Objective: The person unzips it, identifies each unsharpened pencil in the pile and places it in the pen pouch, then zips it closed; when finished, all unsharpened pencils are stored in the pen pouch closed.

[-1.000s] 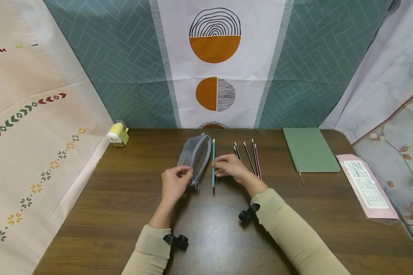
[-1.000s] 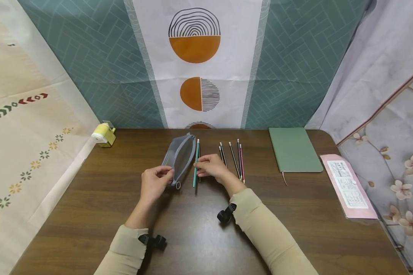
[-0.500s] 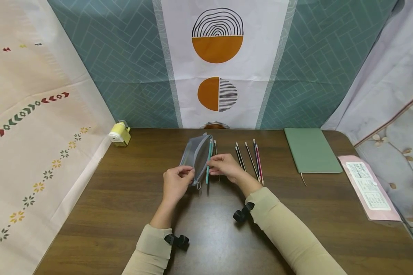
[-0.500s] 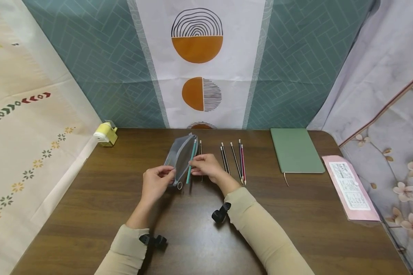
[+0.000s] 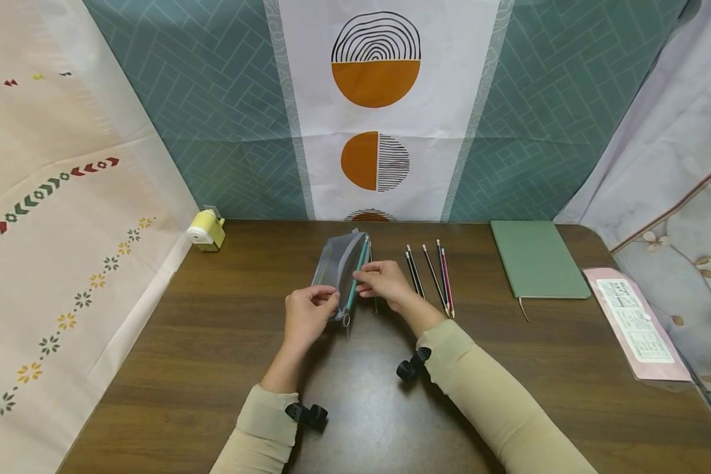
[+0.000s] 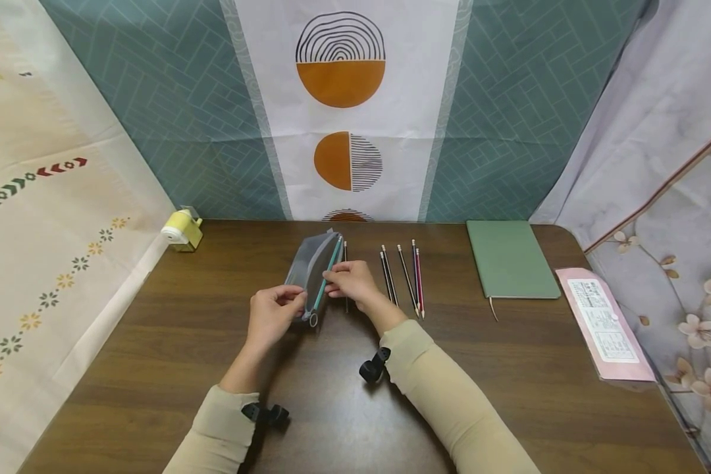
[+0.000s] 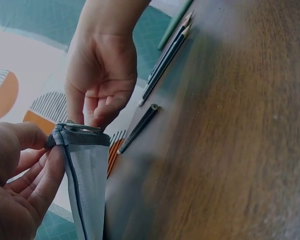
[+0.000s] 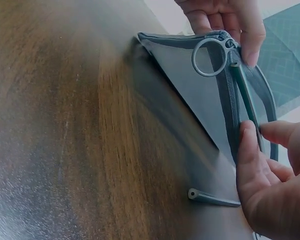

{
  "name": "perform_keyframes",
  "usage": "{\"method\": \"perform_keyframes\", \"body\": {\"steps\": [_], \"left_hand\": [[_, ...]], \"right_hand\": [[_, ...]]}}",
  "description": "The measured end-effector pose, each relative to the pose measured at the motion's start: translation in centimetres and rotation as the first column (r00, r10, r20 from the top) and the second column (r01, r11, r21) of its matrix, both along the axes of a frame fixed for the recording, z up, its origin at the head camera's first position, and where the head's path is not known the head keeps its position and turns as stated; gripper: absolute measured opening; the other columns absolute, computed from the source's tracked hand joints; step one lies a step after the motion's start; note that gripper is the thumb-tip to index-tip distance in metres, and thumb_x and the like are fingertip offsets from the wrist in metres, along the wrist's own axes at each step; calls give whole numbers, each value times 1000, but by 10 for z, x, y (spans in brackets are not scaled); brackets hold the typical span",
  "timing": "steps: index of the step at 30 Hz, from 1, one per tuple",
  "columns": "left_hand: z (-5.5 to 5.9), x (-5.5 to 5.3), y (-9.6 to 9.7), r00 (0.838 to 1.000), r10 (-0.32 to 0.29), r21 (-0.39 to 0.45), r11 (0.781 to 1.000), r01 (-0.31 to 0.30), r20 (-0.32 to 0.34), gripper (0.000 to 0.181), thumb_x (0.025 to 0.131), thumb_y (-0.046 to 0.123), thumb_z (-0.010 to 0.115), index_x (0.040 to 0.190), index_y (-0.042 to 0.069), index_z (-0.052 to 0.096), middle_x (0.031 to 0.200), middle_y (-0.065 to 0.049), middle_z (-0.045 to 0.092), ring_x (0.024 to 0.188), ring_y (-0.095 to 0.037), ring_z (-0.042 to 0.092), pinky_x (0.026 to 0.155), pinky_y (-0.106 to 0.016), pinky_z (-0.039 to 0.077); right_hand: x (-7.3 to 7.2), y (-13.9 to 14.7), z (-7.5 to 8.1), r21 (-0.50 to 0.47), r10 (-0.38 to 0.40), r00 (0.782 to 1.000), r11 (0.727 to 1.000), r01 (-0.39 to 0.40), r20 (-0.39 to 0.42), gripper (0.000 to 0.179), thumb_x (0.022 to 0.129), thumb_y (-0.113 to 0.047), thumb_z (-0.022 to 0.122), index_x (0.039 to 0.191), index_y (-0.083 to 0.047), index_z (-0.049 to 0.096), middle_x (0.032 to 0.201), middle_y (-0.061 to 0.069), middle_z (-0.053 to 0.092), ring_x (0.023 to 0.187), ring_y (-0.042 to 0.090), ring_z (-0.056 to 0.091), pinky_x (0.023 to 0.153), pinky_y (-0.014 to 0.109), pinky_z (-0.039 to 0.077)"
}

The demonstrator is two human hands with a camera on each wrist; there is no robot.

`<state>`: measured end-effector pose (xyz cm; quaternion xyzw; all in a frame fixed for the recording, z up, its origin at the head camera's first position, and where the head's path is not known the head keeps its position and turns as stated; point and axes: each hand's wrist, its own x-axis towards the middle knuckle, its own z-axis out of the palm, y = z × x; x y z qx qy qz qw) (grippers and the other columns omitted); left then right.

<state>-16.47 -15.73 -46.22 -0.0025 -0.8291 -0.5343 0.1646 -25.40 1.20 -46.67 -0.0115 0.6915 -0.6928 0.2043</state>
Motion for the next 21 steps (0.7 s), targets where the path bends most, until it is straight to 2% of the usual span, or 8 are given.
{"method": "perform_keyframes", "body": {"steps": [6, 14, 21], "left_hand": [[-2, -1, 0, 1000, 7, -21, 1000, -7, 7, 6, 86, 2, 74, 88, -3, 78, 74, -10, 73, 58, -13, 68, 53, -23, 55], [1, -2, 2, 1000, 0, -17, 1000, 1, 6, 7, 87, 3, 74, 88, -3, 78, 75, -11, 74, 58, -14, 68, 53, -21, 54], [0, -1, 4, 1000, -1, -19, 1000, 2, 19, 7, 86, 3, 75, 88, -3, 78, 75, -10, 74, 59, -12, 67, 54, -21, 54]], "right_hand": [[-1, -1, -1, 72, 6, 999, 997, -3, -32, 27, 96, -10, 69, 114, 10, 65, 84, 10, 71, 58, 10, 65, 53, 21, 53], [-3, -4, 3, 57, -12, 999, 998, 14, -35, 30, 96, -10, 69, 116, 11, 66, 86, 10, 68, 57, 8, 63, 54, 18, 52], [1, -6, -1, 191, 50, 994, 981, -30, -101, 30, 96, -11, 69, 117, 10, 65, 79, 9, 70, 56, 9, 59, 51, 19, 48]]}}
